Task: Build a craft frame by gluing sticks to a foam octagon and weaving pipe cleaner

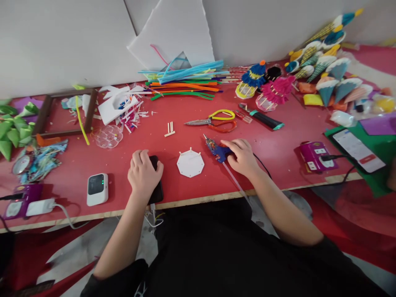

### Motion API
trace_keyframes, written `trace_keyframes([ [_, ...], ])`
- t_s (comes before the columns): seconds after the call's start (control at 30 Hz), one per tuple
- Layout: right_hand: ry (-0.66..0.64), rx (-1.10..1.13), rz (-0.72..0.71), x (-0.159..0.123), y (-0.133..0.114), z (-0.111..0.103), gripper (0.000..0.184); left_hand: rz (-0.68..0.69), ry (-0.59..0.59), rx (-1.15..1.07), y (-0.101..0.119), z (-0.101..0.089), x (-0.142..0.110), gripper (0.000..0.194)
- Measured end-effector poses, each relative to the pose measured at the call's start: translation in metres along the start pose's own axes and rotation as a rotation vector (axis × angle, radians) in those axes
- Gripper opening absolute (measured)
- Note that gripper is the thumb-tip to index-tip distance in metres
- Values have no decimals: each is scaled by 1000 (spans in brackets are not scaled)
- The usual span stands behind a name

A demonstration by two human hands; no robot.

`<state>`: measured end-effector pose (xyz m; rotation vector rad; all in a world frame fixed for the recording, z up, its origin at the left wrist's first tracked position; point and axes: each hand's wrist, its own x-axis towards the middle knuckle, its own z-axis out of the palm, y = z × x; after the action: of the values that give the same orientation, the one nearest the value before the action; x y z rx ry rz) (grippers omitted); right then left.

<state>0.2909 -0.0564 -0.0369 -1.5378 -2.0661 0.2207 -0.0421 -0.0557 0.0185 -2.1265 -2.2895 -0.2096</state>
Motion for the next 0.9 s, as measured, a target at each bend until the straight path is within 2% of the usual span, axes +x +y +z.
trace_keyframes([
  [0.17, -18, -105, 36, -3, 2, 7, 52, -15, 49, -7, -1, 5, -2, 51],
  [0.4, 29, -22, 42, -6, 7, 5, 52, 59, 93, -37, -2, 9, -9, 45],
  [0.47, 57, 21, 68, -8, 9, 2, 49, 170, 142, -66, 2, 8, -12, 38],
  [0.57, 129, 153, 112, -12, 13, -2, 45, 436, 170, -153, 13, 6, -17, 26],
  [0.73, 254, 247, 206, -19, 12, -5, 24, 869, 16, -217, 34, 5, -26, 15],
  [0.8, 299, 266, 260, -19, 9, -5, 17, 944, -1, -179, 36, 7, -26, 20],
  [0.9, 329, 291, 313, -18, 5, -5, 14, 975, 8, -142, 33, 11, -23, 25],
])
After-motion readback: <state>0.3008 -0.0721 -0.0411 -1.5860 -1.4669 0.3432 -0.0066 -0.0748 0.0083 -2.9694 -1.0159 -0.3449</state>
